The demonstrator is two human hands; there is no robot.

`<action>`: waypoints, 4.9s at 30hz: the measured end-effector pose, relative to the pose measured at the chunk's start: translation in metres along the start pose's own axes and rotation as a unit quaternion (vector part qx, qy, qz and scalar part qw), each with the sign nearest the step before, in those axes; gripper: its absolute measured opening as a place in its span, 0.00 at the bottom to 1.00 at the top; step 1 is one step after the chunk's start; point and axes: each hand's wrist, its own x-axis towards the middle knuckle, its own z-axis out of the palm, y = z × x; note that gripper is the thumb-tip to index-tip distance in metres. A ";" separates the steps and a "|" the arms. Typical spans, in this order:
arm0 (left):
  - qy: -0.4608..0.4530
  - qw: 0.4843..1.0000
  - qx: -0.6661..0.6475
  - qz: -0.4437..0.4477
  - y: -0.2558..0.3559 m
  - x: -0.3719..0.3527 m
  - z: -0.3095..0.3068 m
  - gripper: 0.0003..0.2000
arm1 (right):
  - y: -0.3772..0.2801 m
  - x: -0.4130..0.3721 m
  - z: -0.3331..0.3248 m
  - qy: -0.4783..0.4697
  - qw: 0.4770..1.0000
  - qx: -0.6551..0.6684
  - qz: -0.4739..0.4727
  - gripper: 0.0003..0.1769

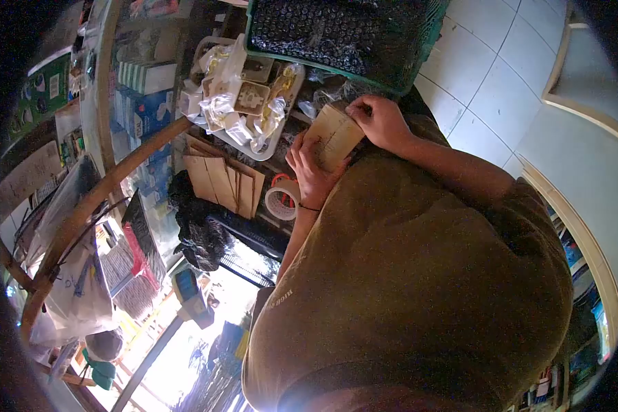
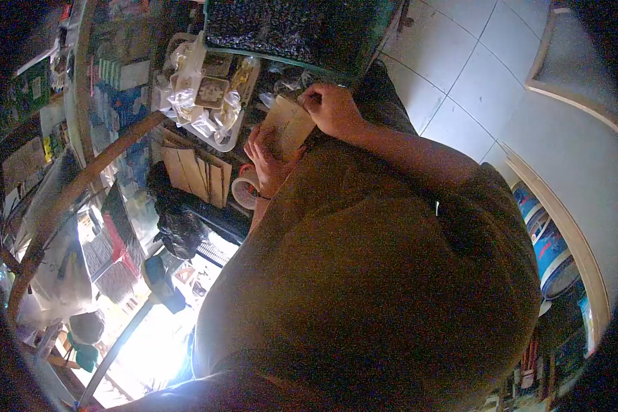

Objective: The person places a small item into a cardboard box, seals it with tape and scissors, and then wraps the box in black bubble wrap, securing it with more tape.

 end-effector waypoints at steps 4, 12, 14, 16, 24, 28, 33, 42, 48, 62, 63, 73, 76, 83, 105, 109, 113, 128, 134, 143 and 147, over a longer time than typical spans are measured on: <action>-0.001 1.000 -0.002 0.005 -0.002 0.001 0.001 0.37 | -0.001 -0.001 0.001 0.000 1.000 -0.014 0.017 0.12; -0.018 1.000 0.016 0.005 -0.006 -0.002 0.002 0.40 | 0.009 0.004 0.006 0.004 0.994 0.006 0.106 0.24; -0.014 1.000 0.013 0.003 -0.004 -0.001 0.001 0.40 | 0.018 0.006 0.010 0.004 0.994 -0.011 0.106 0.23; -0.012 1.000 0.010 0.004 -0.002 0.000 0.000 0.40 | 0.018 0.006 0.007 -0.014 0.993 0.006 0.113 0.22; 0.011 1.000 0.005 -0.014 0.003 -0.003 0.003 0.40 | 0.013 0.003 0.005 -0.024 0.993 0.069 0.093 0.20; 0.009 0.999 0.005 -0.040 0.006 -0.005 0.000 0.39 | 0.027 0.006 0.004 -0.027 0.997 0.036 0.060 0.20; 0.024 0.998 0.001 -0.061 0.015 -0.001 -0.004 0.38 | 0.001 0.000 -0.007 -0.056 0.997 0.048 0.036 0.18; 0.067 0.993 -0.011 -0.095 0.021 -0.001 -0.005 0.37 | 0.000 0.015 -0.003 -0.090 0.993 -0.069 0.029 0.20; 0.083 0.987 -0.047 -0.127 0.027 -0.007 -0.012 0.35 | -0.031 0.017 -0.017 -0.131 0.976 -0.082 0.156 0.21; 0.169 0.965 -0.054 -0.195 0.038 -0.022 -0.011 0.33 | -0.048 0.019 -0.019 -0.214 0.973 -0.054 0.061 0.27; 0.171 0.961 -0.056 -0.208 0.040 -0.024 -0.014 0.33 | -0.056 0.015 -0.026 -0.226 0.971 -0.011 0.083 0.27; 0.340 0.726 -0.484 -0.352 0.048 -0.026 -0.016 0.24 | -0.032 0.000 -0.107 -0.242 0.962 0.083 0.099 0.25; 0.346 0.597 -0.631 -0.354 0.062 -0.022 -0.008 0.20 | -0.028 -0.007 -0.121 -0.241 0.958 0.111 0.112 0.24; 0.339 0.408 -0.791 -0.305 0.096 -0.023 0.017 0.28 | -0.025 -0.007 -0.122 -0.323 0.928 0.161 0.090 0.14; 0.231 0.269 -0.922 -0.154 0.061 -0.034 -0.013 0.32 | -0.131 -0.047 -0.059 -0.290 0.924 0.133 -0.210 0.08; 0.157 0.244 -0.954 -0.077 0.035 -0.050 -0.026 0.34 | -0.149 -0.052 -0.027 -0.276 0.913 0.063 -0.292 0.09; 0.125 0.197 -0.971 -0.054 0.014 -0.062 -0.032 0.34 | -0.165 -0.066 0.004 -0.243 0.905 0.013 -0.349 0.09; 0.161 0.367 -0.881 -0.249 0.002 -0.077 -0.046 0.35 | -0.151 -0.049 0.027 -0.224 0.907 -0.077 -0.348 0.09; 0.153 0.355 -0.905 -0.177 -0.001 -0.071 -0.034 0.32 | -0.154 -0.037 0.011 -0.228 0.870 -0.120 -0.419 0.10; 0.183 0.383 -0.878 -0.224 0.012 -0.050 -0.029 0.32 | -0.160 -0.015 -0.009 -0.266 0.852 -0.101 -0.440 0.11; 0.209 0.435 -0.834 -0.268 0.011 -0.044 -0.021 0.35 | -0.152 -0.004 -0.010 -0.280 0.868 0.002 -0.410 0.13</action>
